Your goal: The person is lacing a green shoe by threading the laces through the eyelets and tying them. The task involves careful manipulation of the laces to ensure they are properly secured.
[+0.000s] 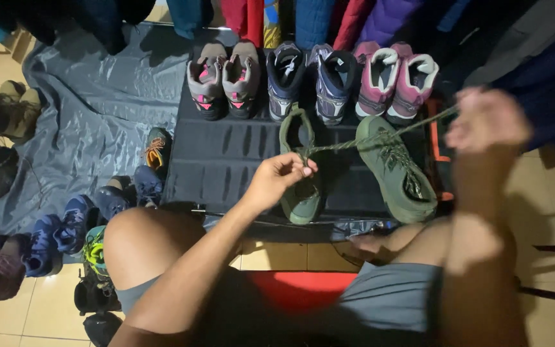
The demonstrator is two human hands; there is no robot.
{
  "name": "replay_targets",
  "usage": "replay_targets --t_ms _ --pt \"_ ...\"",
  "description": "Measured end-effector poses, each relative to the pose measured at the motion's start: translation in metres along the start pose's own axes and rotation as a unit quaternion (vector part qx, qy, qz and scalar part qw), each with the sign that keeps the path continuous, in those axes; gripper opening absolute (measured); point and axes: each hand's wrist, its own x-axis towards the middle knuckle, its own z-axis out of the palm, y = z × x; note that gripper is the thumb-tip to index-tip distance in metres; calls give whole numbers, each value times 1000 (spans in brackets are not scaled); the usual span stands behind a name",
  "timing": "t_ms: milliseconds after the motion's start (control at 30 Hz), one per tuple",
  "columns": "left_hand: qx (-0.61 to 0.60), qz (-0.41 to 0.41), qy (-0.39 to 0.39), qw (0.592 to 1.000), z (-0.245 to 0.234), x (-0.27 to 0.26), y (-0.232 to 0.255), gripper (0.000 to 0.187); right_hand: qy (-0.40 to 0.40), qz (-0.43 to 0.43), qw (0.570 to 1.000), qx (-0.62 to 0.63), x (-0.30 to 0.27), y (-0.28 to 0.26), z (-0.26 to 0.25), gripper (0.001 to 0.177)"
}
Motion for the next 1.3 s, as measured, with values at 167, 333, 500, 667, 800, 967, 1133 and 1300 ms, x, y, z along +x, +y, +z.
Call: replay_targets --t_ms 167,333,500,667,800,967,1133,1300 --pt "71 -20 -50 996 4 1 -13 12 -58 -75 981 169 117 8 -18 13" --pt "176 -30 -39 983 7 4 -50 39 -176 -115 972 102 270 109 23 56" --pt "290 -1 14 957 10 5 -80 62 -178 132 959 175 234 22 114 23" --pt "140 -33 11 989 11 -7 -81 55 -158 139 965 156 203 11 157 6" --pt "144 -101 -27 984 5 -12 -65 60 -172 147 972 63 188 36 183 12" --pt "135 -68 5 988 21 -23 8 17 -220 151 964 9 162 91 203 16" --pt "110 -19 25 993 35 -33 46 16 -251 178 951 37 150 147 227 23" --pt "91 -61 -88 990 38 -46 28 17 -240 179 953 35 153 184 254 28"
